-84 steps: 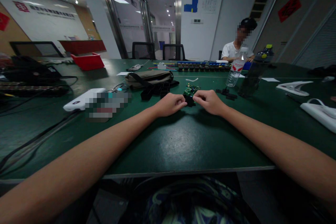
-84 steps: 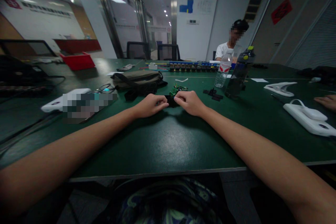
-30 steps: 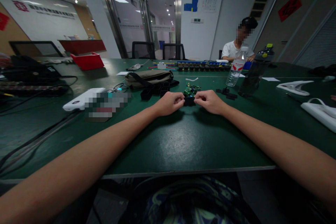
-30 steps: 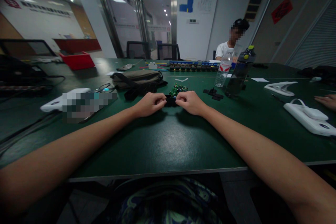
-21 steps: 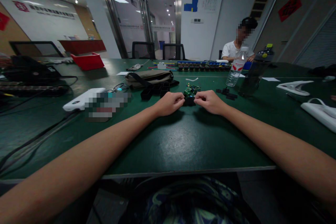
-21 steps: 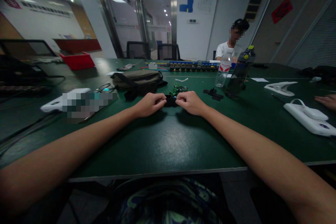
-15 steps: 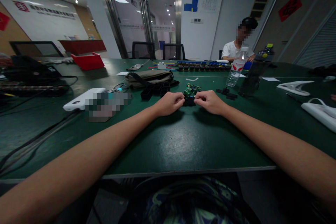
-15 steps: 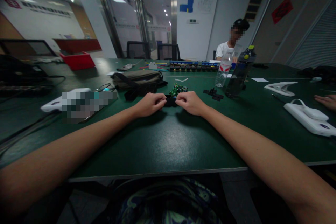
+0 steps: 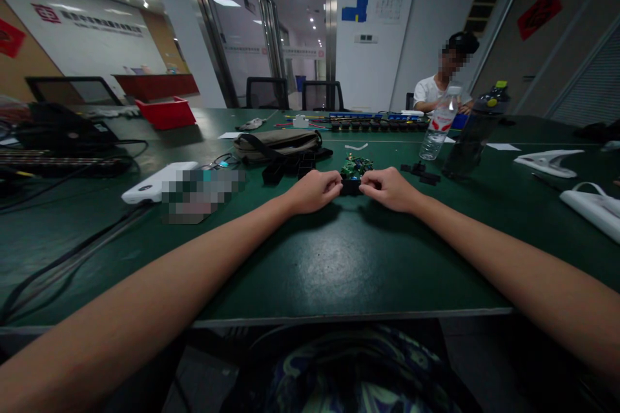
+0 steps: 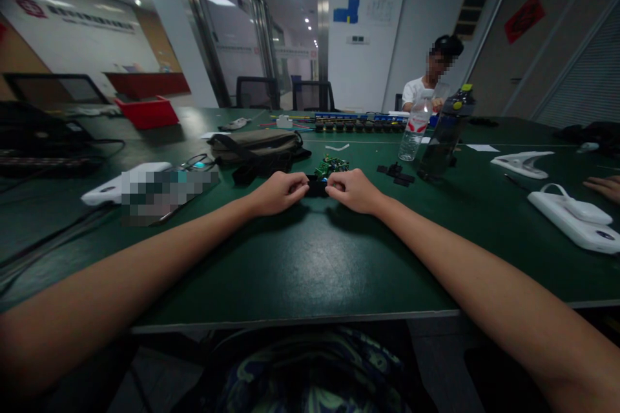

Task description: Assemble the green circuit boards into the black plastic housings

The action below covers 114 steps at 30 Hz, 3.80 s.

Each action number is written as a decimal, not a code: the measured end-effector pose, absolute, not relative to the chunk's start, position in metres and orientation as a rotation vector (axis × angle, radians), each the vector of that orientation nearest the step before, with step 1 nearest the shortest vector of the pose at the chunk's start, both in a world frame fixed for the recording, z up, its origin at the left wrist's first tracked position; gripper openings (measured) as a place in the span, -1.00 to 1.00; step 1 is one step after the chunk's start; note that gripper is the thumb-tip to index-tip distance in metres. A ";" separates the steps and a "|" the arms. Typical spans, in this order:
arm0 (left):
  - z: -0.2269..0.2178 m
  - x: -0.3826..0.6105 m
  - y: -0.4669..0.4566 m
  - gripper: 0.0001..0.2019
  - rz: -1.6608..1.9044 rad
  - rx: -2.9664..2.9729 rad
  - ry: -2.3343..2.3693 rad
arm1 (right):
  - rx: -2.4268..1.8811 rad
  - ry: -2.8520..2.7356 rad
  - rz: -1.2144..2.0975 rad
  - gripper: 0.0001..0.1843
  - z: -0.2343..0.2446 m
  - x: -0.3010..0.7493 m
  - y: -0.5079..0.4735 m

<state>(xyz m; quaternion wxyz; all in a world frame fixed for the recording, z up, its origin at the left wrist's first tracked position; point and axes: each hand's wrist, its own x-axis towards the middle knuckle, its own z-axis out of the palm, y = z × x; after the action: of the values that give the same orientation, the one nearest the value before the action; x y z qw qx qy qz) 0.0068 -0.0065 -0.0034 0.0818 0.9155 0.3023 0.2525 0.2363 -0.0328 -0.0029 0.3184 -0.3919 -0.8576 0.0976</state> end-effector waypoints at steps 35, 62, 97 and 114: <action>0.003 0.008 -0.010 -0.79 0.591 2.855 1.071 | -1.032 -2.279 0.180 -0.73 -0.006 0.237 -0.030; 0.007 0.006 -0.014 -0.64 0.413 3.005 1.143 | -1.060 -2.220 0.243 -0.71 -0.004 0.235 -0.032; 0.009 0.005 -0.014 -0.50 0.283 3.152 1.301 | -1.072 -2.205 0.400 -0.64 -0.003 0.234 -0.037; 0.008 0.005 -0.014 -0.52 0.330 3.154 1.267 | -1.058 -2.286 0.284 -0.68 -0.005 0.235 -0.034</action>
<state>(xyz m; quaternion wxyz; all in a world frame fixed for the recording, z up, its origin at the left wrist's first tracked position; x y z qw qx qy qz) 0.0048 -0.0141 0.0078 -0.1360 0.9150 0.3676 0.0957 0.2351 -0.0339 -0.0047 0.2989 -0.3983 -0.8606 0.1069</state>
